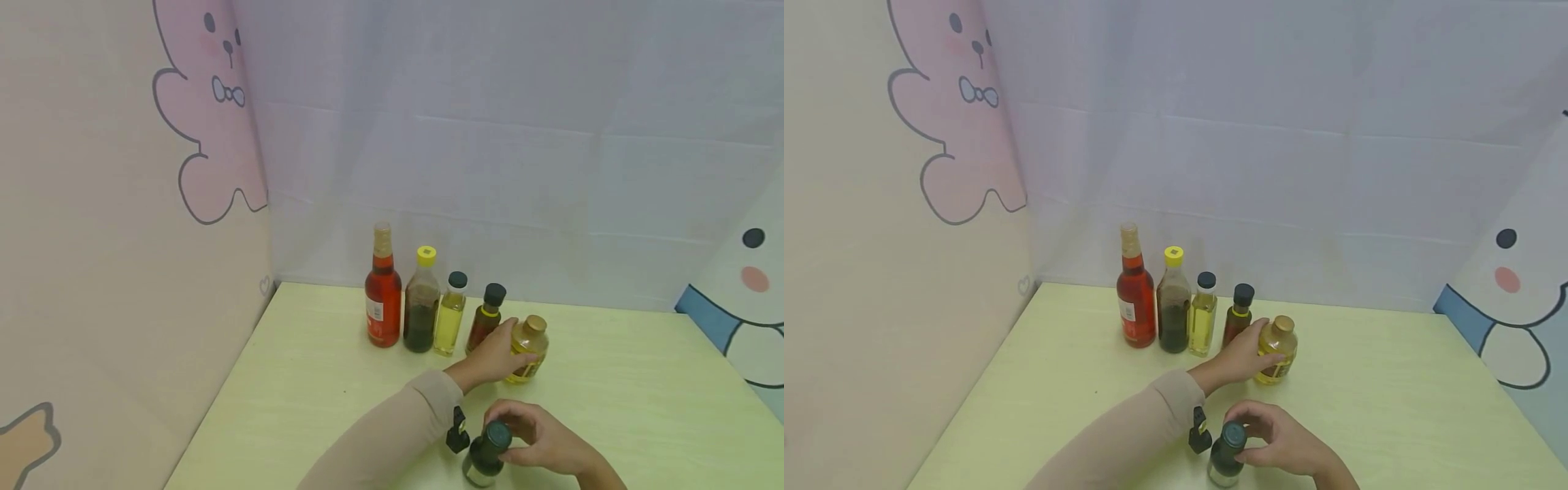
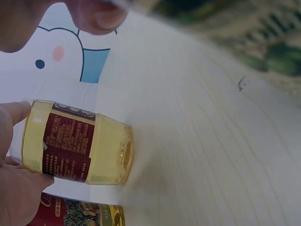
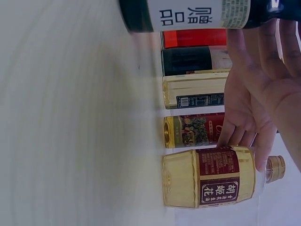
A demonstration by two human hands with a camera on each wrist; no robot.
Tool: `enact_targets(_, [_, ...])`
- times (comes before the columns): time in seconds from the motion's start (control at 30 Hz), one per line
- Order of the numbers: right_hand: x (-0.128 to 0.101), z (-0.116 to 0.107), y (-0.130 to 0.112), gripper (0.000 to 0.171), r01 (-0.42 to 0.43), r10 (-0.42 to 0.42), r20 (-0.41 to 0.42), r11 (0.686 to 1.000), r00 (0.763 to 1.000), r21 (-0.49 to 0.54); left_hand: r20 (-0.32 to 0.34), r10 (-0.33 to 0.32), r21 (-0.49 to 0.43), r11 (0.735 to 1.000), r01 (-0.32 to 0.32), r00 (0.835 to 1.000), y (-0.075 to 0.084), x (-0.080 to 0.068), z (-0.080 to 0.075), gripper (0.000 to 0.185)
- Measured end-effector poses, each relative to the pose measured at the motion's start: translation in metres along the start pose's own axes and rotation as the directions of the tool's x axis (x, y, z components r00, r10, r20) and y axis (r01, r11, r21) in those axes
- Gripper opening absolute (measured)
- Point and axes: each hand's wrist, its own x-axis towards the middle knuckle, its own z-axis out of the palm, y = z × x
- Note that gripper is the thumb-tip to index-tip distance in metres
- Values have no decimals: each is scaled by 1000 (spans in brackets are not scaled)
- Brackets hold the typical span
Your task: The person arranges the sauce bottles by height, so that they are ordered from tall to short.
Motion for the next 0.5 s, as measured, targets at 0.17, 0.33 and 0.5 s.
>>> enact_targets(0.17, [0,-2,3,39,47,-47,22,998,999,-33,-22,-26,37,999,27,999,3,-1,1,70])
enact_targets(0.33, [0,1,0,35,-6,6,-7,1000,1000,12,-37,-23,44,999,24,999,2,-1,1,69])
enact_targets(0.5, [0,1,0,36,-15,15,-3,1000,1000,19,-33,-23,37,999,24,999,1,-1,1,69])
